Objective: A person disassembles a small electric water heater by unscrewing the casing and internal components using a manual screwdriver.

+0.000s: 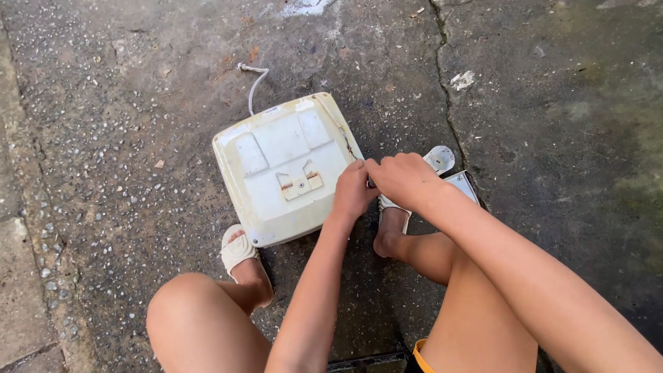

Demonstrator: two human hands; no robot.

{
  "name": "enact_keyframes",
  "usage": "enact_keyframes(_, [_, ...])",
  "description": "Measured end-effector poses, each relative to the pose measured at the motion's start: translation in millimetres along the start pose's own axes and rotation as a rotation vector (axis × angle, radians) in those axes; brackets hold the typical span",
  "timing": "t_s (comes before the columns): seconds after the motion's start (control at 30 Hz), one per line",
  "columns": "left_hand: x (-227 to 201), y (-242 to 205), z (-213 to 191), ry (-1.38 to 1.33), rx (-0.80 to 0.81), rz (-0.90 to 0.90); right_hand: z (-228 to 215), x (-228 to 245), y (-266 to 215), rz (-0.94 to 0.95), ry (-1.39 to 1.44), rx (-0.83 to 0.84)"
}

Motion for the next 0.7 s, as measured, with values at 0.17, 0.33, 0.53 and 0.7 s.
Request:
enact_keyframes(0.17, [0,-13,-15,-0.291,0.255,-0.052,-21,12,-5,-0.092,-0.018,0.061])
enact_keyframes(0.33, [-6,-9,-26,-0.126,0.175,-0.065,-12,-10,-3,0.033,0.179,0.190])
enact_keyframes(0.53, [-16,0,-35,0.005,0.159,-0.068,-5,-10,10,0.086,0.110,0.078])
enact_keyframes(0.7, [-7,-4,-29,-0.046,0.247,-0.048,-41,17,-2,-0.151,0.071,0.094])
Point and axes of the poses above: each hand's wrist, its own y-axis towards the middle knuckle, its own z-axis out of the palm, x = y × z, the point moved 6 cm from there along y, towards the middle knuckle, and after that the axes turned 10 degrees about y, right-handed, at the moved point
